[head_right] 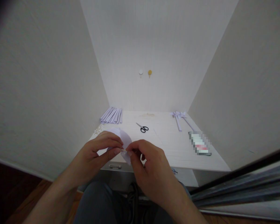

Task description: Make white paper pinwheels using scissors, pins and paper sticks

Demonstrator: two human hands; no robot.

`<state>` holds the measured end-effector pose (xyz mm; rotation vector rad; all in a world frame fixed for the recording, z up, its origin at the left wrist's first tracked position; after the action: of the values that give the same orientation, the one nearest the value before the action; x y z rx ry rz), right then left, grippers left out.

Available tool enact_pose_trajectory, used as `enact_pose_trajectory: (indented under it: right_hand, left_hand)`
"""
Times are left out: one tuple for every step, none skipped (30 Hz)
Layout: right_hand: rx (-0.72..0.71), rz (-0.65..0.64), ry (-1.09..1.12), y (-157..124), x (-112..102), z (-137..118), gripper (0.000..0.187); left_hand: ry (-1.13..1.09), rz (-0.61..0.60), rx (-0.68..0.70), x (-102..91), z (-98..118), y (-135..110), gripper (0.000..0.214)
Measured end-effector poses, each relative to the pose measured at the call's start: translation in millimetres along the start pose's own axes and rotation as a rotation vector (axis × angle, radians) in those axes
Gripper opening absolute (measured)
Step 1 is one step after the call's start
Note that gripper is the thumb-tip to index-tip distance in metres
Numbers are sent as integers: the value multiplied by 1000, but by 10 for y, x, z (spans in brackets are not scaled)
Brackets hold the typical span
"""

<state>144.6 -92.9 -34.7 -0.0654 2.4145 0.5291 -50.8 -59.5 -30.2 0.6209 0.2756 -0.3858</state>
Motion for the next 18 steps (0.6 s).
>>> enact_pose_trajectory:
  right_hand:
    - [4, -10, 20, 0, -1, 0, 15]
    - [12, -23, 46, 3, -2, 5, 15]
    - [23, -38, 78, 8, -2, 16, 14]
    - [36, -55, 117, 16, 0, 31, 14]
    - [53, -77, 164, 28, 5, 51, 12]
    - [70, -105, 218, 42, 14, 73, 11]
    - [90, -132, 278, 59, 26, 98, 9]
    - [110, -159, 340, 77, 40, 124, 8]
    - [127, -183, 404, 96, 55, 148, 6]
    - [142, -202, 465, 114, 71, 171, 6]
    - [154, -216, 522, 131, 85, 193, 6]
    - [161, -228, 575, 146, 99, 212, 7]
    - [168, -240, 627, 158, 113, 229, 8]
    - [173, -254, 675, 167, 125, 246, 9]
    - [178, -268, 716, 173, 137, 261, 10]
    - [181, -282, 754, 176, 148, 276, 11]
    - [182, -296, 789, 178, 159, 290, 11]
    - [182, -309, 820, 178, 168, 303, 12]
  left_hand:
    - [-6, 4, -1, 3, -3, 2, 10]
    - [-15, 7, -4, 5, -8, 4, 10]
    - [-30, 11, -11, 7, -14, 6, 10]
    - [-49, 14, -21, 7, -20, 6, 10]
    - [-71, 13, -30, 7, -24, 5, 10]
    - [-93, 9, -40, 6, -27, 3, 10]
    - [-113, -1, -48, 5, -27, 1, 10]
    - [-130, -14, -55, 3, -26, -2, 10]
    - [-142, -28, -61, 1, -22, -5, 11]
    - [-148, -40, -67, -3, -16, -8, 12]
    - [-151, -49, -74, -6, -10, -10, 12]
    - [-151, -56, -81, -8, -3, -13, 13]
    - [-149, -61, -84, -10, 5, -15, 14]
    - [-143, -65, -86, -10, 13, -18, 14]
    - [-133, -65, -88, -9, 20, -22, 13]
    - [-120, -55, -89, -8, 27, -26, 11]
    - [-105, -36, -90, -8, 33, -31, 9]
    - [-91, -13, -93, -8, 38, -35, 7]
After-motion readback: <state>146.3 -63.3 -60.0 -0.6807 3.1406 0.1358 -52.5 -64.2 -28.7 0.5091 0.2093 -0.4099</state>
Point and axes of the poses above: each hand's wrist, its own y-axis towards the middle knuckle, its own x-axis out of the palm, z = x × y, the point moved 2 cm from there along y, towards the middle knuckle, and after that the axes turned 13 degrees about -y, right-handed, at the moved point
